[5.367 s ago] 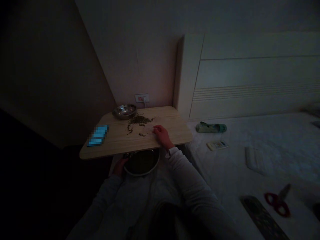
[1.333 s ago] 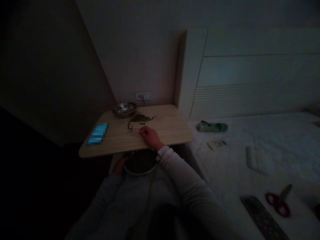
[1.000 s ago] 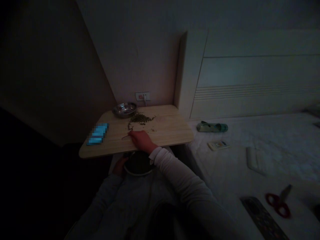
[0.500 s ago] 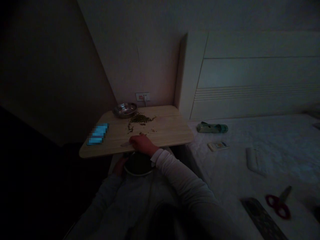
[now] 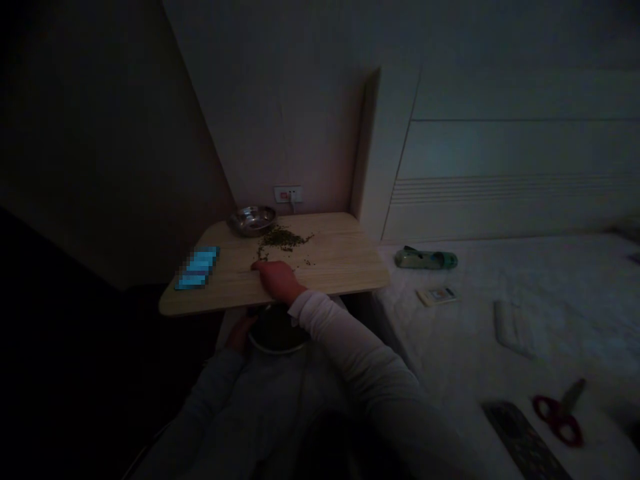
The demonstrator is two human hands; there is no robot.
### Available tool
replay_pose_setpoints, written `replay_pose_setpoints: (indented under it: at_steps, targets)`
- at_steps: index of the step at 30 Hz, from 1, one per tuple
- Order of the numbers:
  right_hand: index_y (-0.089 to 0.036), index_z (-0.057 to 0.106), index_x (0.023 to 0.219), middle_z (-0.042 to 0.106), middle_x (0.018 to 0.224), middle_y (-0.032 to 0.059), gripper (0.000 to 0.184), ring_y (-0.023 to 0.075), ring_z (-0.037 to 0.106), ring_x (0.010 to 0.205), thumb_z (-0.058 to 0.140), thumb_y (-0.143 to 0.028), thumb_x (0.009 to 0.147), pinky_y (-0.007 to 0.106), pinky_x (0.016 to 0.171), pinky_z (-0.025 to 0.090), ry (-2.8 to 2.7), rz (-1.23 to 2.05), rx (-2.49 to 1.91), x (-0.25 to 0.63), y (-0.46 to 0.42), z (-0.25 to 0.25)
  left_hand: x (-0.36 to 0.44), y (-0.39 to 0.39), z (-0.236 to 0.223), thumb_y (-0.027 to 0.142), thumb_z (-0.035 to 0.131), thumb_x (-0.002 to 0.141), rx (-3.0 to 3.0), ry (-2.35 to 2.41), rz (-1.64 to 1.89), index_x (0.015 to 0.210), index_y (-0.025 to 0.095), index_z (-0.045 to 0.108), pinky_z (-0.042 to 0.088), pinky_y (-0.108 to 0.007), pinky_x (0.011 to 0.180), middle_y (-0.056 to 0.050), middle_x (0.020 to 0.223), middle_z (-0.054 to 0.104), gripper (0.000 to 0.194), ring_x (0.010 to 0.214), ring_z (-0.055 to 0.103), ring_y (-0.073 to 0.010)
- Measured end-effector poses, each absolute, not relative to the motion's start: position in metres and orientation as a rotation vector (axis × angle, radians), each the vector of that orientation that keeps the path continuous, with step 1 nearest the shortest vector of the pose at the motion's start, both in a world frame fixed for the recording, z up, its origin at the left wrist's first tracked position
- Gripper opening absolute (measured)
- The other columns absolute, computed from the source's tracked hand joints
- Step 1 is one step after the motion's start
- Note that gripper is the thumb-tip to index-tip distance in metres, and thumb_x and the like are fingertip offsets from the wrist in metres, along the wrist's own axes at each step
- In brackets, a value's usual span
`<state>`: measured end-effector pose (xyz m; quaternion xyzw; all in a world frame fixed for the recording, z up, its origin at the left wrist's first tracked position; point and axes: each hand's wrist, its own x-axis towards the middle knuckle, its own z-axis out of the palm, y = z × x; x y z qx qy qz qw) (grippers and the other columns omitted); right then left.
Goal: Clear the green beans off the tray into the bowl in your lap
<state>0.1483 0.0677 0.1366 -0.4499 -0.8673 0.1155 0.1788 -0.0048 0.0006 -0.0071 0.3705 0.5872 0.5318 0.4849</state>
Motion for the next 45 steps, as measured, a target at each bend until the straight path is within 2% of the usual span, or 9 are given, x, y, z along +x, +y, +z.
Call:
replay_pose_setpoints:
  at_steps: [4,8,11,19,25,30,34,39,45]
  targets:
    - [-0.020,0.064,0.119,0.072,0.109,0.0091,0.037,0.0226,0.066,0.097,0.043,-0.015,0.089,0.031,0.085,0.048,-2.535,0.322,-1.240,0.143,0.067,0.130,-0.008,0.002,-0.008,0.036,0.076,0.050,0.869,1.401,1.240,0.073,0.021,0.075,0.036,-0.043,0.109,-0.010,0.104,0.075,0.027,0.121,0.056,-0.0345]
    - [-0.018,0.066,0.117,0.069,0.115,0.0101,0.036,0.0216,0.064,0.104,0.045,-0.013,0.088,0.032,0.093,0.046,-2.615,0.308,-1.113,0.153,0.065,0.123,-0.004,0.000,-0.006,0.033,0.075,0.049,0.896,1.415,1.252,0.067,0.022,0.073,0.034,-0.042,0.110,-0.008,0.105,0.075,0.021,0.123,0.054,-0.0334]
    - [-0.016,0.065,0.119,0.068,0.118,0.0104,0.039,0.0203,0.062,0.106,0.047,-0.009,0.085,0.031,0.096,0.044,-2.655,0.315,-1.070,0.163,0.063,0.122,0.000,-0.003,-0.002,0.034,0.074,0.052,0.855,1.422,1.274,0.071,0.022,0.074,0.034,-0.042,0.109,-0.007,0.108,0.074,0.023,0.123,0.053,-0.0327]
    - [-0.014,0.070,0.106,0.071,0.106,0.0108,0.033,0.0193,0.064,0.100,0.050,-0.004,0.081,0.032,0.092,0.047,-2.608,0.330,-0.995,0.189,0.055,0.116,0.002,-0.002,-0.006,0.036,0.071,0.057,0.844,1.381,1.319,0.082,0.020,0.076,0.034,-0.042,0.108,-0.008,0.108,0.073,0.030,0.120,0.055,-0.0320]
    - [-0.015,0.071,0.094,0.073,0.102,0.0102,0.031,0.0186,0.065,0.098,0.052,0.001,0.077,0.033,0.093,0.046,-2.490,0.329,-0.937,0.210,0.058,0.101,-0.003,0.002,-0.017,0.034,0.073,0.052,0.883,1.381,1.298,0.074,0.021,0.076,0.032,-0.040,0.110,-0.008,0.106,0.074,0.026,0.124,0.052,-0.0330]
    - [-0.015,0.071,0.090,0.074,0.097,0.0101,0.030,0.0188,0.066,0.093,0.050,0.001,0.076,0.033,0.089,0.048,-2.471,0.336,-0.888,0.231,0.062,0.094,0.005,0.002,-0.016,0.034,0.071,0.053,0.811,1.392,1.369,0.076,0.021,0.076,0.037,-0.041,0.107,-0.008,0.104,0.075,0.027,0.119,0.057,-0.0317]
    - [-0.016,0.071,0.088,0.074,0.095,0.0091,0.033,0.0186,0.067,0.092,0.049,0.002,0.073,0.032,0.088,0.049,-2.431,0.330,-0.876,0.248,0.066,0.089,0.004,0.001,-0.014,0.035,0.073,0.052,0.762,1.389,1.363,0.078,0.019,0.076,0.037,-0.044,0.106,-0.009,0.105,0.075,0.031,0.122,0.055,-0.0328]
    - [-0.018,0.071,0.084,0.074,0.094,0.0081,0.031,0.0178,0.068,0.089,0.049,0.000,0.074,0.032,0.084,0.050,-2.364,0.345,-0.870,0.269,0.071,0.087,0.001,-0.002,-0.012,0.035,0.074,0.055,0.741,1.325,1.281,0.080,0.020,0.077,0.042,-0.041,0.103,-0.009,0.099,0.076,0.029,0.118,0.059,-0.0317]
    - [-0.020,0.071,0.081,0.075,0.095,0.0066,0.029,0.0176,0.068,0.091,0.049,-0.002,0.073,0.033,0.084,0.053,-2.245,0.409,-0.880,0.291,0.075,0.083,-0.002,0.002,-0.016,0.033,0.077,0.051,0.736,1.367,1.293,0.078,0.020,0.076,0.039,-0.042,0.106,-0.009,0.106,0.075,0.030,0.122,0.056,-0.0324]
